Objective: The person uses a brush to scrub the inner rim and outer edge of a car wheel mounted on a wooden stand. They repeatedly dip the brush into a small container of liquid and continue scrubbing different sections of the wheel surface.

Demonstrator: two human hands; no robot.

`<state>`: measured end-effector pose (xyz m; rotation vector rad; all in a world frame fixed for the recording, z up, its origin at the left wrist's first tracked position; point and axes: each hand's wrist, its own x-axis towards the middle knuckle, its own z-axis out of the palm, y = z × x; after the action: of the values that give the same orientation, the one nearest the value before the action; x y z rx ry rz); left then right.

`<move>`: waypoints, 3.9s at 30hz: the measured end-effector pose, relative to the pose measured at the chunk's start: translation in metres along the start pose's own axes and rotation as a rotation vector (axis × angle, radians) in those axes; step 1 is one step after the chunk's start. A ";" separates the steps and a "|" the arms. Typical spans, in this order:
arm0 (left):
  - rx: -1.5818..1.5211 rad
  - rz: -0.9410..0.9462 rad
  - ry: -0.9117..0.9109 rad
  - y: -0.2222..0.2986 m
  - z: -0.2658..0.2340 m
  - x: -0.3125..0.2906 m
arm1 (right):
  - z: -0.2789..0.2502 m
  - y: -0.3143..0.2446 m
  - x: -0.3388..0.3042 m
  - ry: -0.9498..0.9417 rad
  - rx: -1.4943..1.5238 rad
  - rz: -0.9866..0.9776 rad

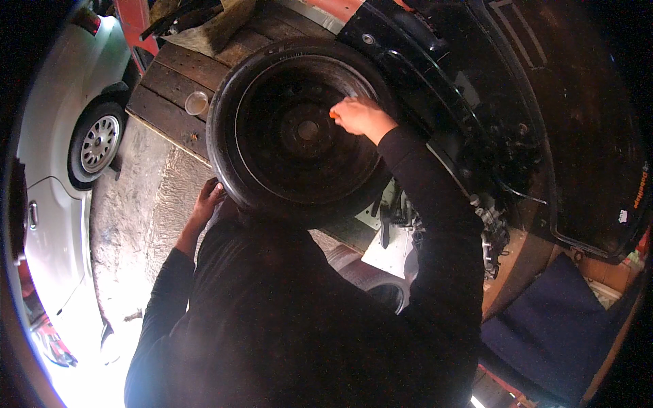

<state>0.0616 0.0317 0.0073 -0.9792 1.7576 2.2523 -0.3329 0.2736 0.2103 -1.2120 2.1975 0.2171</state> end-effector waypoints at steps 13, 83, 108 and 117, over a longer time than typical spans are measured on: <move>0.025 0.026 -0.031 -0.013 -0.008 0.009 | 0.002 -0.012 -0.002 -0.367 0.031 0.116; 0.910 0.592 -0.020 0.121 0.008 -0.006 | 0.079 -0.027 -0.036 0.317 0.490 0.514; 1.130 0.437 -0.051 0.141 0.018 -0.010 | 0.113 -0.096 -0.003 0.572 0.652 0.095; 1.102 0.435 -0.065 0.135 0.014 -0.008 | 0.087 -0.031 -0.025 0.357 0.501 0.420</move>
<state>-0.0005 0.0039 0.1246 -0.2836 2.7839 1.0090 -0.2601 0.3108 0.1597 -0.5372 2.5808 -0.3940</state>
